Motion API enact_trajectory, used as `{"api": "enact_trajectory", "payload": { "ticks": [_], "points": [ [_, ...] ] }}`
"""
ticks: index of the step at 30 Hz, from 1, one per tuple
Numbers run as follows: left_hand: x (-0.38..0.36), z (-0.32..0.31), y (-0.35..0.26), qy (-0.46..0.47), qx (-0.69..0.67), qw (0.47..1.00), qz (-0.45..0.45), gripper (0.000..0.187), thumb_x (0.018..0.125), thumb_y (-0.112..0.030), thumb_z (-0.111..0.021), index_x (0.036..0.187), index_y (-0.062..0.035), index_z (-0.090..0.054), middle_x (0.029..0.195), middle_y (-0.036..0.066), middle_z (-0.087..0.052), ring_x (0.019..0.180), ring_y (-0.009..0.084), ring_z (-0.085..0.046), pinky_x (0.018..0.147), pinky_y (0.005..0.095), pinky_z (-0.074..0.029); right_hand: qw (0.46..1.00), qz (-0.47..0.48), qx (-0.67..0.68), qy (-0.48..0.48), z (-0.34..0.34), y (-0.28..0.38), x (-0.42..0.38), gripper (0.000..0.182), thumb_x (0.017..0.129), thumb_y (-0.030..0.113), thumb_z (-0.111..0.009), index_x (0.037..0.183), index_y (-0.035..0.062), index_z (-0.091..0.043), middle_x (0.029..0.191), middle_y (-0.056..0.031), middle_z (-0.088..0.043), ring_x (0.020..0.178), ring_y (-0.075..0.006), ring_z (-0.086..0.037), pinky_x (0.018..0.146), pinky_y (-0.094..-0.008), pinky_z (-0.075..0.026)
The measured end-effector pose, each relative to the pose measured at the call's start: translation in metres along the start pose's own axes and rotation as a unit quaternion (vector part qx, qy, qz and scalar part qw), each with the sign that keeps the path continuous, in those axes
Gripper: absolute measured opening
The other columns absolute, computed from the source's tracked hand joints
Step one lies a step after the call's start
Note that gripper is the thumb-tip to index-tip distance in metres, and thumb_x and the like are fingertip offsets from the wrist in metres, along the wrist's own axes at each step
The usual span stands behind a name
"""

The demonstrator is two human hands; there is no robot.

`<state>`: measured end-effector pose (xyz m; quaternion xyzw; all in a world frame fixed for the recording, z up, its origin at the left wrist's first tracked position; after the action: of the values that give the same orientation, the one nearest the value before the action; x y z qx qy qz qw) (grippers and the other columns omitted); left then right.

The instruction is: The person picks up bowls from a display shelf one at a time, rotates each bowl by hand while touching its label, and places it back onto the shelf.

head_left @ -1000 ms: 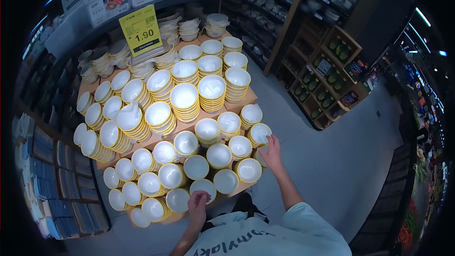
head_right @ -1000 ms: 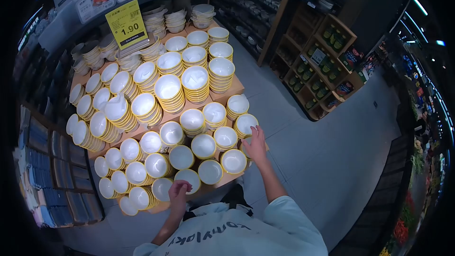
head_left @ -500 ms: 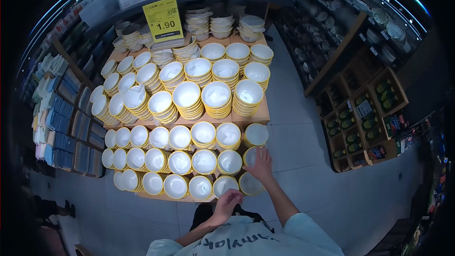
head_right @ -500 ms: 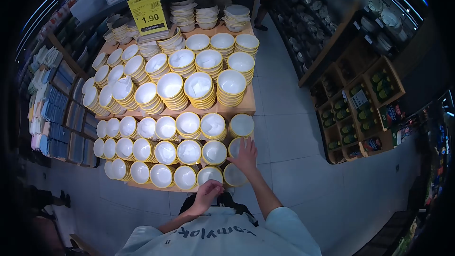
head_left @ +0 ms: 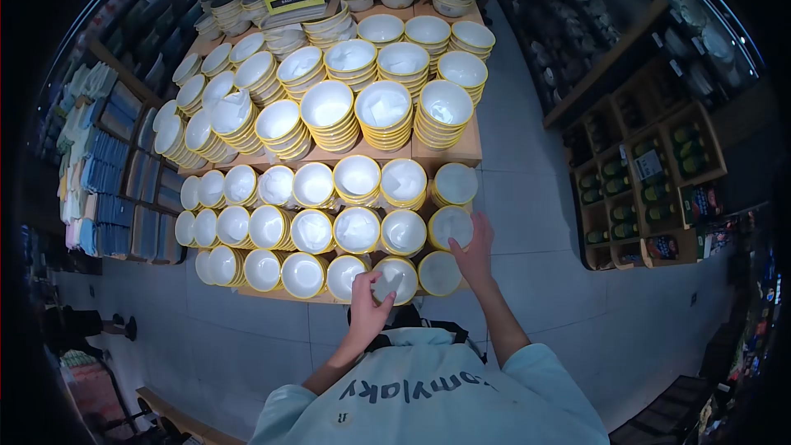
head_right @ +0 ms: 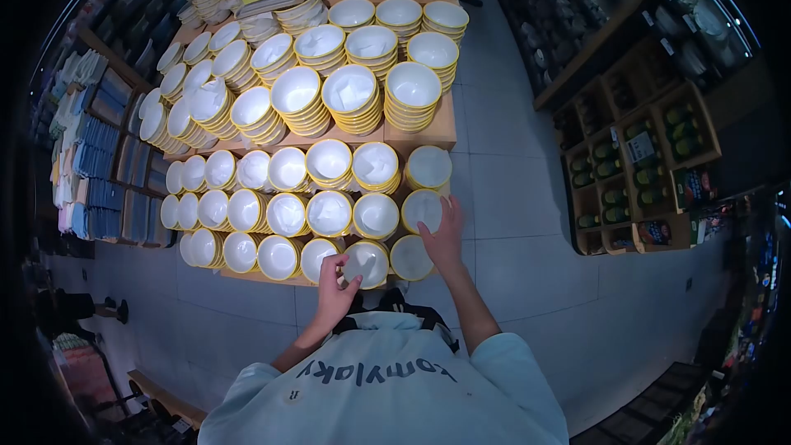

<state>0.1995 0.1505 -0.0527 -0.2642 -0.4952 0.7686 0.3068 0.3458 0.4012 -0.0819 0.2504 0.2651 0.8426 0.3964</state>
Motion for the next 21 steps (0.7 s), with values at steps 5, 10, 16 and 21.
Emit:
{"api": "enact_trajectory", "payload": {
  "ticks": [5,10,16,21],
  "points": [
    [0.002,0.009,-0.019,0.051,0.270,0.954,-0.121,0.095,0.067,-0.026,-0.092,0.147,-0.0085,-0.043,0.150,0.025,-0.038,0.139,0.0435,-0.039,0.112,0.0511,-0.036,0.995,-0.005,0.098,-0.020,0.007,0.004,-0.033,0.053,0.088,0.007,-0.070,0.135,0.0003,-0.049,0.142,-0.0217,-0.047,0.132,-0.0394,-0.046,0.113,-0.0466,-0.037],
    [0.015,-0.016,-0.014,0.138,0.343,0.920,-0.130,0.112,0.063,-0.039,-0.094,0.155,-0.0098,-0.037,0.158,0.028,-0.030,0.146,0.0450,-0.031,0.115,0.0564,-0.030,0.993,-0.014,0.114,-0.026,0.013,0.016,-0.044,0.046,0.088,0.005,-0.068,0.131,0.0005,-0.053,0.138,-0.0200,-0.050,0.127,-0.0364,-0.051,0.110,-0.0437,-0.041],
    [0.024,-0.035,-0.002,0.145,0.388,0.893,-0.175,0.114,0.061,-0.044,-0.093,0.155,-0.0120,-0.038,0.157,0.028,-0.031,0.144,0.0435,-0.034,0.112,0.0566,-0.032,0.988,-0.036,0.138,-0.055,0.026,0.019,-0.050,0.043,0.089,0.005,-0.067,0.130,0.0006,-0.055,0.136,-0.0182,-0.052,0.124,-0.0325,-0.053,0.103,-0.0403,-0.046],
    [0.030,-0.039,-0.003,0.149,0.411,0.882,-0.176,0.114,0.061,-0.044,-0.093,0.156,-0.0136,-0.038,0.154,0.027,-0.034,0.142,0.0437,-0.036,0.110,0.0569,-0.033,0.982,-0.065,0.165,-0.060,0.035,0.006,-0.065,0.041,0.089,0.002,-0.068,0.128,0.0000,-0.057,0.134,-0.0171,-0.054,0.124,-0.0299,-0.055,0.100,-0.0403,-0.049]
  ]
}}
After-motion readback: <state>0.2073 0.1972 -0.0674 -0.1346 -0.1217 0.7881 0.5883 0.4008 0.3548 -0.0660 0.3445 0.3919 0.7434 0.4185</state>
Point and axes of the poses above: each hand's wrist, its own x-axis towards the middle knuckle, its own z-axis out of the back of the hand, y = z × x, the point moved 3 cm from there along x, towards the middle knuckle
